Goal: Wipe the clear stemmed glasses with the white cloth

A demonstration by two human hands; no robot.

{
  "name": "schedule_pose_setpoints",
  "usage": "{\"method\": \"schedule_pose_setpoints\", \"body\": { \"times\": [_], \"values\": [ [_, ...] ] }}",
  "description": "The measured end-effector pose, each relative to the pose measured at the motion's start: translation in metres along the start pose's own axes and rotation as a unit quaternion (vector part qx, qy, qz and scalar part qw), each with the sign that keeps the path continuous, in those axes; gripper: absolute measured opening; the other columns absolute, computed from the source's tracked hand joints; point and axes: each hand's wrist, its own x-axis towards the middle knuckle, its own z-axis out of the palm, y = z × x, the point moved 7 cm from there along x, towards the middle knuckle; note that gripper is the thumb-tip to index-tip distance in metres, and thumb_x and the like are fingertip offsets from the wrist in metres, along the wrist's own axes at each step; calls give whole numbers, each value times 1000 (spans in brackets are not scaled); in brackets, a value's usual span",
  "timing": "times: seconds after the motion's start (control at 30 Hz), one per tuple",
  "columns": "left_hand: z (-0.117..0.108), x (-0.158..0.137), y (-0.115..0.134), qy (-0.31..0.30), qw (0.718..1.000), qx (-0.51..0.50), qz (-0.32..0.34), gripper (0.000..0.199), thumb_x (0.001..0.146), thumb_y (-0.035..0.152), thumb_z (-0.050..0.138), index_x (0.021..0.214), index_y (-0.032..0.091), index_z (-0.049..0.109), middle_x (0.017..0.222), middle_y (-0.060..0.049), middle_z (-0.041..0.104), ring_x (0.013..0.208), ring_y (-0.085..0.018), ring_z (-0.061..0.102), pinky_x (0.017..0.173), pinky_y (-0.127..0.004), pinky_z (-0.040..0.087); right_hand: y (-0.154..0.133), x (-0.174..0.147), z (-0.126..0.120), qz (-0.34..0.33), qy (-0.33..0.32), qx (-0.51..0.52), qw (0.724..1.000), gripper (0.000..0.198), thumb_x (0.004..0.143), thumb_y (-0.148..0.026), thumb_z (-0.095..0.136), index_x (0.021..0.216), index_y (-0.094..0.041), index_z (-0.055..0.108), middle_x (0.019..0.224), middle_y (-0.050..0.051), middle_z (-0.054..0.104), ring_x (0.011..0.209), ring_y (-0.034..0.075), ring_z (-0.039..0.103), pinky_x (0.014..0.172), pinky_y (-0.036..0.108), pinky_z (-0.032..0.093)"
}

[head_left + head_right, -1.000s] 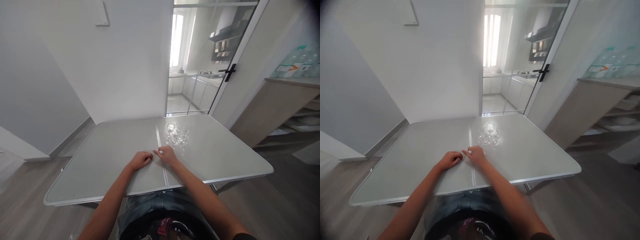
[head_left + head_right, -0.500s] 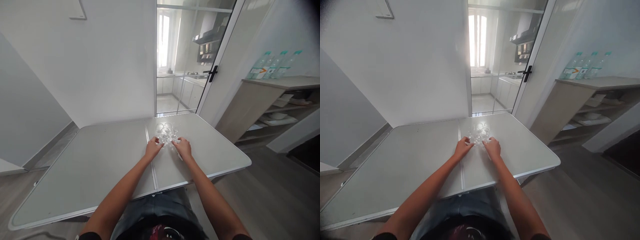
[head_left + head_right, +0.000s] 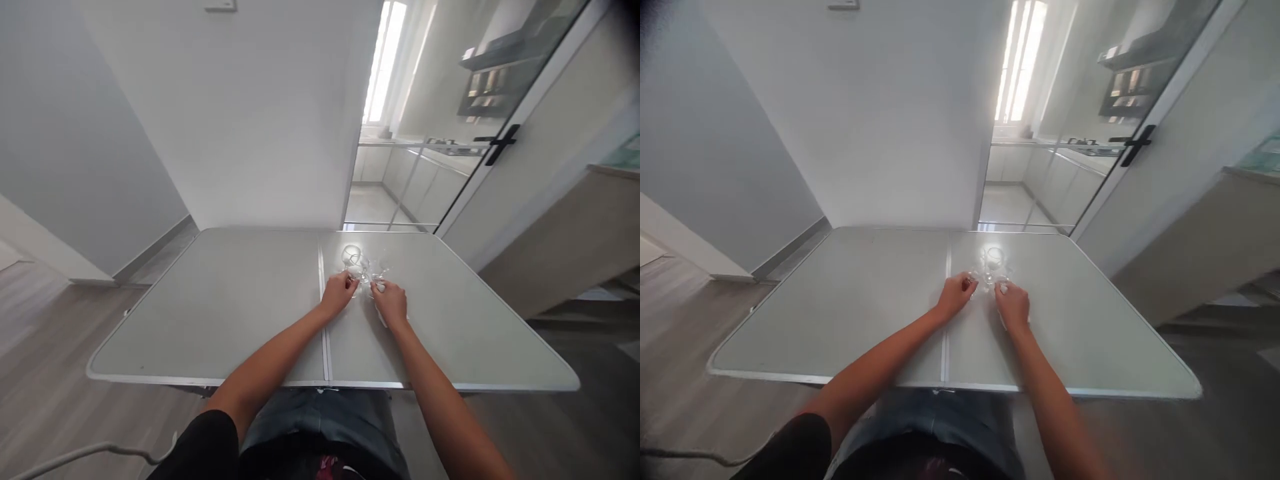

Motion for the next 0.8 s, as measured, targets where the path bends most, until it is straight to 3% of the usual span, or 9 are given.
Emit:
{"method": "schedule_pose_setpoints", "body": {
  "times": [0.1, 0.2, 0.3, 0.43, 0.6, 0.8],
  "values": [
    [-51, -20, -16, 38, 999, -7, 3, 18, 92, 35, 60, 88, 19, 68, 71, -2, 67, 64, -14, 60, 67, -27, 47, -22, -13, -6, -33, 29, 16, 999, 39, 95, -45, 51, 106, -20, 79, 98, 17, 78, 89, 30, 73, 81, 34, 48],
    [-116, -33, -54, 80, 996, -33, -31, 15, 87, 30, 61, 91, 18, 69, 74, 0, 67, 57, -11, 60, 62, -24, 47, -73, -25, 9, -89, 2, 73, 993, 39, 94, -45, 53, 106, -18, 79, 100, 16, 79, 91, 29, 73, 85, 35, 49],
    [-176, -41, -101, 119, 989, -16, -85, 14, 83, 31, 63, 81, 18, 66, 62, 2, 62, 52, -12, 60, 59, -24, 47, -141, -36, 50, -142, -82, 160, 973, 34, 91, -43, 59, 101, -19, 80, 103, 11, 79, 98, 27, 73, 89, 32, 51],
    [-235, -56, -144, 182, 974, 22, -137, 13, 81, 31, 62, 77, 19, 64, 59, 2, 62, 54, -13, 61, 60, -24, 48, -218, -48, 111, -175, -167, 188, 952, 28, 92, -39, 59, 98, -22, 80, 99, 7, 80, 93, 24, 73, 86, 30, 51],
    [-272, -77, -169, 232, 953, 71, -181, 13, 81, 31, 61, 77, 20, 64, 59, 1, 63, 58, -15, 62, 64, -26, 47, -271, -55, 159, -196, -207, 134, 949, 33, 96, -40, 55, 105, -20, 79, 104, 11, 79, 97, 25, 73, 84, 30, 50],
    [-281, -87, -187, 278, 935, 78, -205, 14, 82, 34, 60, 82, 20, 64, 62, 0, 64, 60, -15, 61, 64, -26, 46, -298, -59, 185, -221, -216, 92, 947, 33, 95, -41, 55, 106, -22, 79, 103, 12, 79, 99, 25, 73, 82, 29, 49]
  ]
}}
